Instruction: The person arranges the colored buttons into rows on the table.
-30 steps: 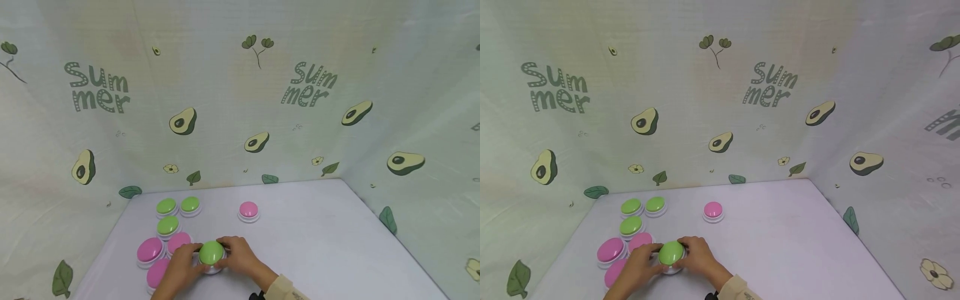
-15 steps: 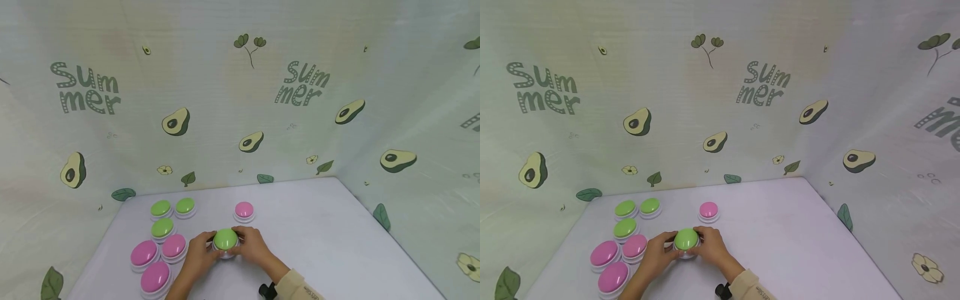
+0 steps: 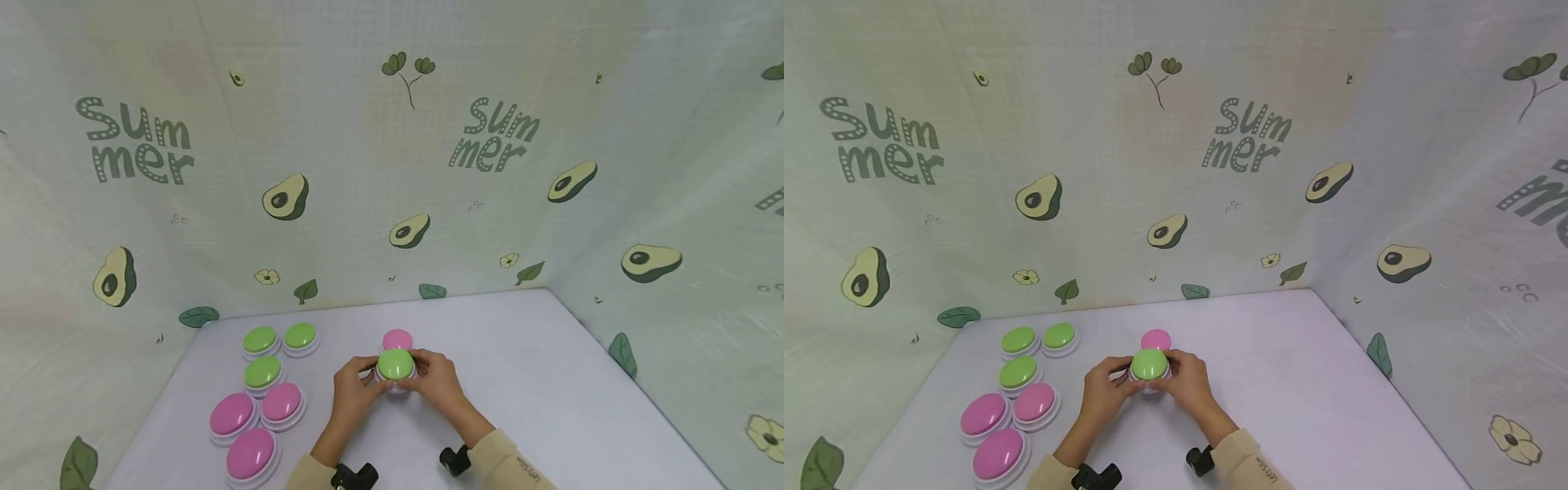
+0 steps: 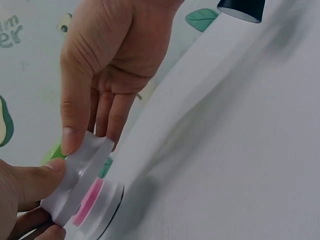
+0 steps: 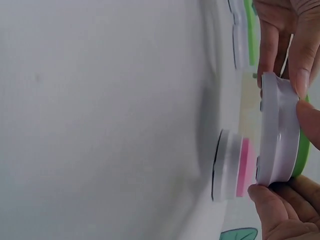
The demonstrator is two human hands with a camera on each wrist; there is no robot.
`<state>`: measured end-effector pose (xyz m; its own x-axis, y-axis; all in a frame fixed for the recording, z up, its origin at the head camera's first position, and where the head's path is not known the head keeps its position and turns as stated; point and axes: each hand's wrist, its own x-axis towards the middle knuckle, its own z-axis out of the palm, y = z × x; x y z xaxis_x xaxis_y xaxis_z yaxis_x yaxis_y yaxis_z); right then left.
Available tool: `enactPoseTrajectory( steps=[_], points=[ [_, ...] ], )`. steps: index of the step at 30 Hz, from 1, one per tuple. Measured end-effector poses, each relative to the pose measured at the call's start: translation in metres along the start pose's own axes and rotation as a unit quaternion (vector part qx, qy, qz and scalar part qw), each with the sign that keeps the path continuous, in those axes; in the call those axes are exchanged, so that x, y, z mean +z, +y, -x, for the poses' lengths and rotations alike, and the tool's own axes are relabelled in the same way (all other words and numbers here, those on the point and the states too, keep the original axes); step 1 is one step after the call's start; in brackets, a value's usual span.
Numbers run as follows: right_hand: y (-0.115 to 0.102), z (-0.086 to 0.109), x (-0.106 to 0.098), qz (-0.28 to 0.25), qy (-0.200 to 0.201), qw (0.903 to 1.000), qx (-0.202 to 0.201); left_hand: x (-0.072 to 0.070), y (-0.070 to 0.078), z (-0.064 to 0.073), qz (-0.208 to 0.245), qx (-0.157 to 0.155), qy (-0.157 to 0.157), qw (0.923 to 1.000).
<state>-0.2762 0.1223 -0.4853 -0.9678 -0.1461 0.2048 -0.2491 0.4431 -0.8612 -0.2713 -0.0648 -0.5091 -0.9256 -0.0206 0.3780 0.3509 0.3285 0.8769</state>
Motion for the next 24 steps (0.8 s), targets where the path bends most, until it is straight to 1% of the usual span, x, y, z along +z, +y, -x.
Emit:
enactPoseTrajectory(
  steps=[6,11,14,20,24],
  points=[
    [0.004,-0.008,-0.017,-0.022,0.037,0.9984,0.036,0.026,0.004,-0.016,0.023,-0.011,0.013,0.9996],
    [0.009,-0.013,-0.031,-0.024,0.059,0.9957,0.067,0.047,0.009,-0.025,0.028,-0.001,0.022,0.9994],
    [0.012,-0.016,-0.04,-0.026,0.069,0.9932,0.09,0.059,0.012,-0.029,0.028,-0.003,0.027,0.9992],
    [0.02,-0.024,-0.05,-0.026,0.072,0.9907,0.113,0.082,0.014,-0.033,0.029,-0.008,0.046,0.9985],
    [0.026,-0.028,-0.054,-0.029,0.074,0.9888,0.126,0.093,0.015,-0.035,0.037,-0.014,0.048,0.9981]
  ],
)
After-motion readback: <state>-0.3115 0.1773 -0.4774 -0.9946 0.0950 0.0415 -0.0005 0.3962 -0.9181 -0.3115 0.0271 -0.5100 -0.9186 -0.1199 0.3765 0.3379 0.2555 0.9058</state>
